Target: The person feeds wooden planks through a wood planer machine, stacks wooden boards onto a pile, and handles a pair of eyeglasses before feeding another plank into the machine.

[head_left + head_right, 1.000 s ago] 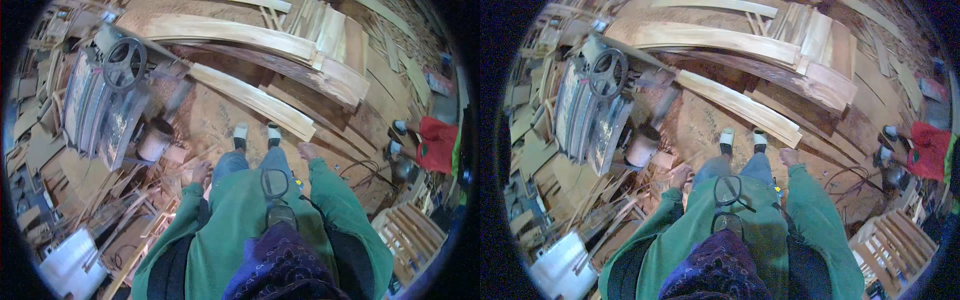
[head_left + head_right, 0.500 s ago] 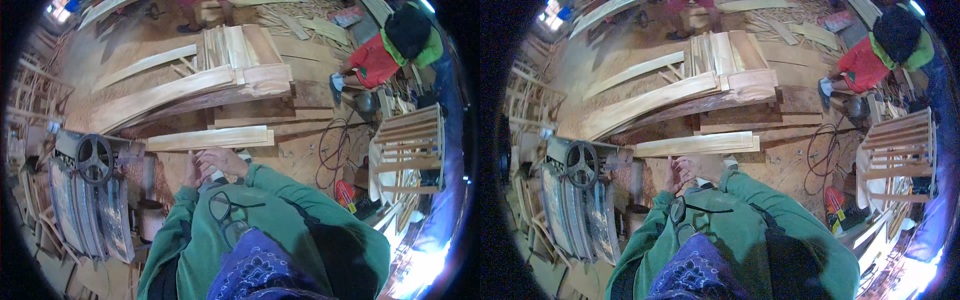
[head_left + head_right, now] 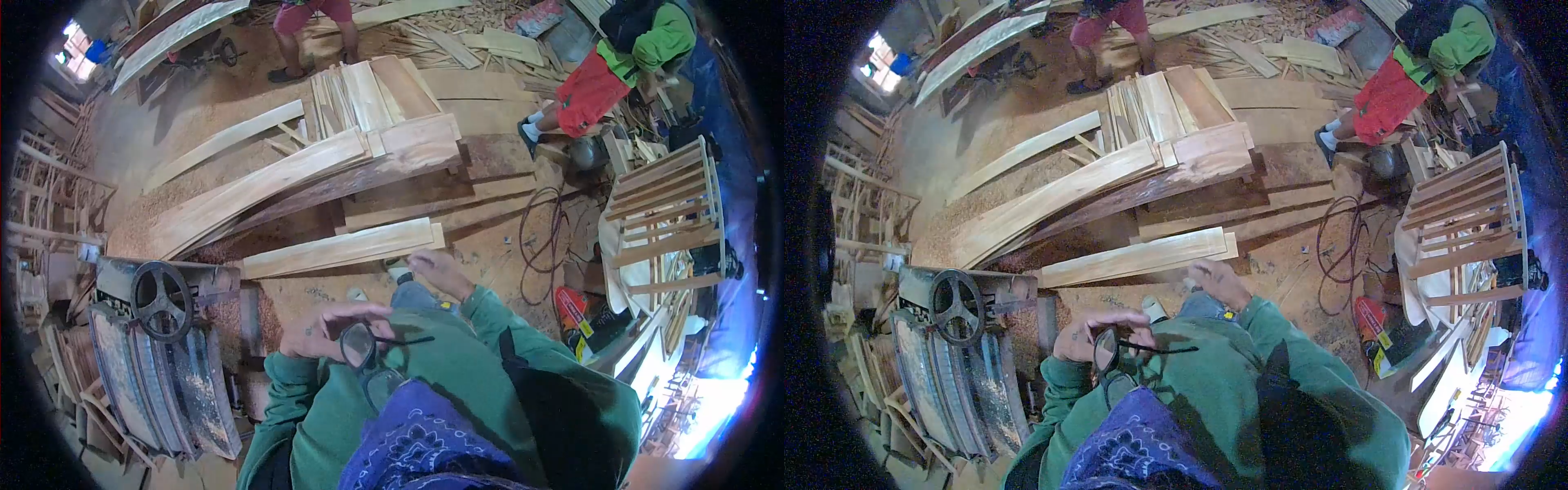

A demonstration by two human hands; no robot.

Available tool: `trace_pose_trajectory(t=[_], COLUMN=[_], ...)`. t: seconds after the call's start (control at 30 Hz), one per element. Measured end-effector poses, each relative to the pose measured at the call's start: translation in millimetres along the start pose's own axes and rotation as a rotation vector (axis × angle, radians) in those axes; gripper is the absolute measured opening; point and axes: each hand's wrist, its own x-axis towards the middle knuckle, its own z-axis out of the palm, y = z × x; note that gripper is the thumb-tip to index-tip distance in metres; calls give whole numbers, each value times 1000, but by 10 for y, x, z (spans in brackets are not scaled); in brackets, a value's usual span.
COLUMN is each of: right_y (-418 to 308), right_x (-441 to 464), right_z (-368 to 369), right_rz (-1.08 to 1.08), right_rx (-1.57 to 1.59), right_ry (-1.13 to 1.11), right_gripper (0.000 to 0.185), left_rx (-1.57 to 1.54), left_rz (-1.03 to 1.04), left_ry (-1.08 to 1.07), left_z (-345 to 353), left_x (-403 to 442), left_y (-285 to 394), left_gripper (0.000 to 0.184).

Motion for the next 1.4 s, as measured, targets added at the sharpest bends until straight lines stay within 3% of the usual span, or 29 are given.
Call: trace_pose_trajectory(t=[0.07, 0.1, 0.2, 0.3, 0.4, 0.53, 0.63, 0.77, 0.83, 0.97, 1.07, 1.2, 1.4], right_y=[-74, -7, 122, 80, 61, -691, -1554, -2591, -2825, -2999, -3098, -3192, -3106], right_x=[-161, -198, -232, -277, -271, -200, -176, -383, -413, -475, -570, -469, -473], right_z=[51, 94, 174, 186, 164, 132, -14, -4, -13, 31, 90, 121, 273], right_rz=[111, 101, 76, 54, 9, -118, -282, -759, -937, -1050, -1004, -1236, -1267], right_rx=[66, 76, 59, -1, 19, 86, 112, 237, 72, -34, -105, -296, -268], right_ry=[-62, -94, -174, -207, -174, -76, -86, -93, -163, -216, -141, 16, 134], right_gripper=[29, 28, 27, 25, 26, 40, 57, 60, 56, 46, 39, 39, 40], left_rx=[-115, -92, 49, -180, -84, -173, 16, 24, -63, -41, -23, 31, -36], left_rz=[20, 102, 113, 133, 390, 494, 439, 333, 325, 291, 314, 346, 310], left_ry=[-1, -6, 127, 215, 188, 384, 444, 488, 442, 407, 425, 429, 412], left_z=[83, 127, 194, 281, 262, 508, 597, 690, 701, 699, 775, 790, 754], left_x=[49, 132, 169, 173, 182, 128, 193, 261, 293, 297, 301, 294, 232], left_y=[32, 68, 146, 311, 376, 547, 751, 766, 763, 831, 892, 946, 983], left_gripper=[61, 42, 42, 26, 28, 36, 33, 33, 34, 36, 37, 39, 52])
